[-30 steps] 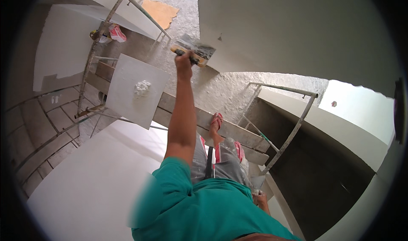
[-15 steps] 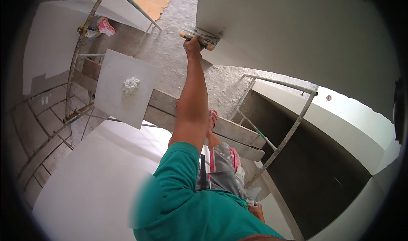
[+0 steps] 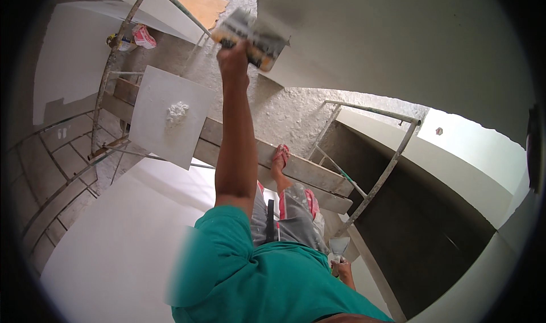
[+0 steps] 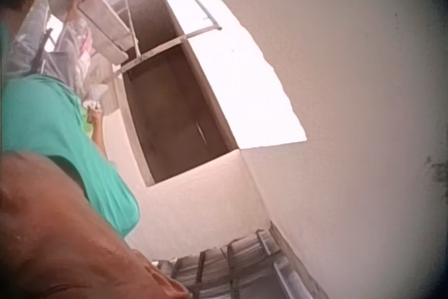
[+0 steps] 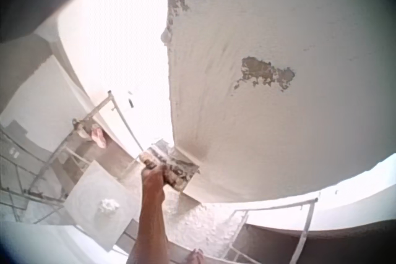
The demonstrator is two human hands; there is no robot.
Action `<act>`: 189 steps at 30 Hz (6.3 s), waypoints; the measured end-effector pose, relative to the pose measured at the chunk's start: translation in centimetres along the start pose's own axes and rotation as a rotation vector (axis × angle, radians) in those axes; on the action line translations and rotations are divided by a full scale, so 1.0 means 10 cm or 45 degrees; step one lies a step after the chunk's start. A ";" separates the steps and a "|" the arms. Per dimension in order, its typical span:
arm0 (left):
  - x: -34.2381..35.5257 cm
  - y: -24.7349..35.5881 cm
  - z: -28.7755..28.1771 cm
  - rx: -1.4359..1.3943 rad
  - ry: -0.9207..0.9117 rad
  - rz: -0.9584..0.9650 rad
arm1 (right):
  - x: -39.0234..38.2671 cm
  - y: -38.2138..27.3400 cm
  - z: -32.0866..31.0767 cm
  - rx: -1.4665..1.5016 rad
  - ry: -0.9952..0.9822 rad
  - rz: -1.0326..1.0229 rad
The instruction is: The person applies plaster to a ceiling using a trowel and hawk while standing on scaffolding. They repeatedly scoop plaster from the hawk and smooth it onto the ceiling surface.
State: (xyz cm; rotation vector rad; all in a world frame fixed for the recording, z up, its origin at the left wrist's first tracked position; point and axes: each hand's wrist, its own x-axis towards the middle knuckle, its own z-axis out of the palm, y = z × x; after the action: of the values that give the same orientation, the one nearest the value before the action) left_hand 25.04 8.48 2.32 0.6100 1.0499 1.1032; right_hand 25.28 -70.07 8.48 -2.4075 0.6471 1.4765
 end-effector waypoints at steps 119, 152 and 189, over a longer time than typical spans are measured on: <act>-0.40 -0.83 -0.52 0.042 0.126 -0.290 | 0.26 0.11 -0.41 -0.038 -0.143 -0.209; -0.63 0.92 1.08 0.049 0.083 -0.019 | 0.00 -0.13 -0.25 0.086 -0.251 -0.314; -0.01 -1.25 -0.46 0.174 0.119 -0.429 | 0.01 0.14 -0.36 0.032 -0.096 0.116</act>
State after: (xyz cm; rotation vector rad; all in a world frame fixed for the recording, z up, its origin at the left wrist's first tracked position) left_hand 26.05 3.42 -9.92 0.4703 1.2648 0.7752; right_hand 27.48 -72.82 10.11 -2.3199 0.7628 1.5764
